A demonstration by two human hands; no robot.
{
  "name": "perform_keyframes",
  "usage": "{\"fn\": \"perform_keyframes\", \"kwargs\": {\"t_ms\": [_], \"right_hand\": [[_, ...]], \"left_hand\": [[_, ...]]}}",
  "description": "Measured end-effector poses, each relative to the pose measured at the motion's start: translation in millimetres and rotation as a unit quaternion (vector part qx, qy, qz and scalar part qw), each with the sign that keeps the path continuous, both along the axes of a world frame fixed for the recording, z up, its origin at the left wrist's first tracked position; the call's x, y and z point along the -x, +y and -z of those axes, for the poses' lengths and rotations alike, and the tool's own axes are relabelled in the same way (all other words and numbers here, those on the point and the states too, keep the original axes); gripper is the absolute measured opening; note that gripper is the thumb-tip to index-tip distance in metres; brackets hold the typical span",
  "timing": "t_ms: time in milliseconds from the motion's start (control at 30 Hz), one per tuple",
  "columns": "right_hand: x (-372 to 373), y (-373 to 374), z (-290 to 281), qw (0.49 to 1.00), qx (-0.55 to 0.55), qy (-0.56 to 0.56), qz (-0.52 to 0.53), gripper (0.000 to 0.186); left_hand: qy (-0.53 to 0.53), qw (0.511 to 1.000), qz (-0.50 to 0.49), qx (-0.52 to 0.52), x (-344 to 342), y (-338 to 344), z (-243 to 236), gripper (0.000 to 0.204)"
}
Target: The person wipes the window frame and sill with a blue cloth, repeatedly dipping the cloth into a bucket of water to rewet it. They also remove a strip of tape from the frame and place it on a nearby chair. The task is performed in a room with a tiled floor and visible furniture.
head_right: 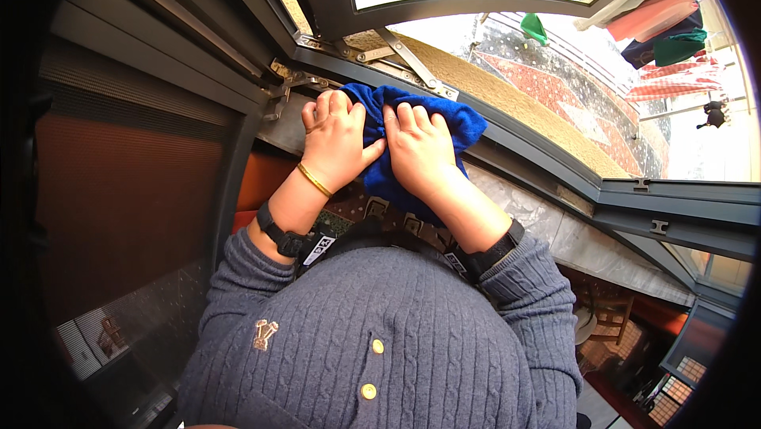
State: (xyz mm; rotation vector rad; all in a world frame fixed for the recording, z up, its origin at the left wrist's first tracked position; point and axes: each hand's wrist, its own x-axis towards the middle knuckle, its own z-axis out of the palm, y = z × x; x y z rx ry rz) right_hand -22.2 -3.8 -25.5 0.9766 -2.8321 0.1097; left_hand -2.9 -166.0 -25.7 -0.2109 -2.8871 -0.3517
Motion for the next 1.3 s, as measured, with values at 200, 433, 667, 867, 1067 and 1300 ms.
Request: {"fn": "perform_keyframes", "kwargs": {"t_ms": [200, 433, 667, 867, 1067, 1300], "right_hand": [[-0.4, 0.7, 0.2, 1.000, 0.009, -0.006, 0.002, 0.053], [-9.8, 22.0, -1.9, 0.999, -0.014, -0.010, 0.034, 0.057], [-25.0, 62.4, -13.2, 0.997, 0.014, -0.020, 0.067, 0.055], [-21.5, 37.5, -32.4, 0.993, 0.112, 0.009, -0.021, 0.044], [4.7, -12.9, -13.0, 0.995, 0.059, -0.062, -0.057, 0.059], [14.0, -51.3, -2.0, 0.997, 0.067, -0.024, -0.001, 0.065]], "left_hand": [[-0.003, 1.000, 0.006, -0.003, 1.3, -1.7, 2.2, 0.045], [-0.002, 1.000, -0.003, -0.001, -15.9, 0.3, 0.2, 0.045], [0.032, 0.992, 0.057, -0.106, -59.5, -19.8, 10.8, 0.036], [0.148, 0.978, 0.008, -0.149, -48.0, -43.6, 22.3, 0.031], [0.209, 0.968, -0.040, -0.133, -12.1, -51.1, 36.3, 0.038], [0.219, 0.970, -0.062, -0.083, -8.2, -47.4, 45.6, 0.041]]}}
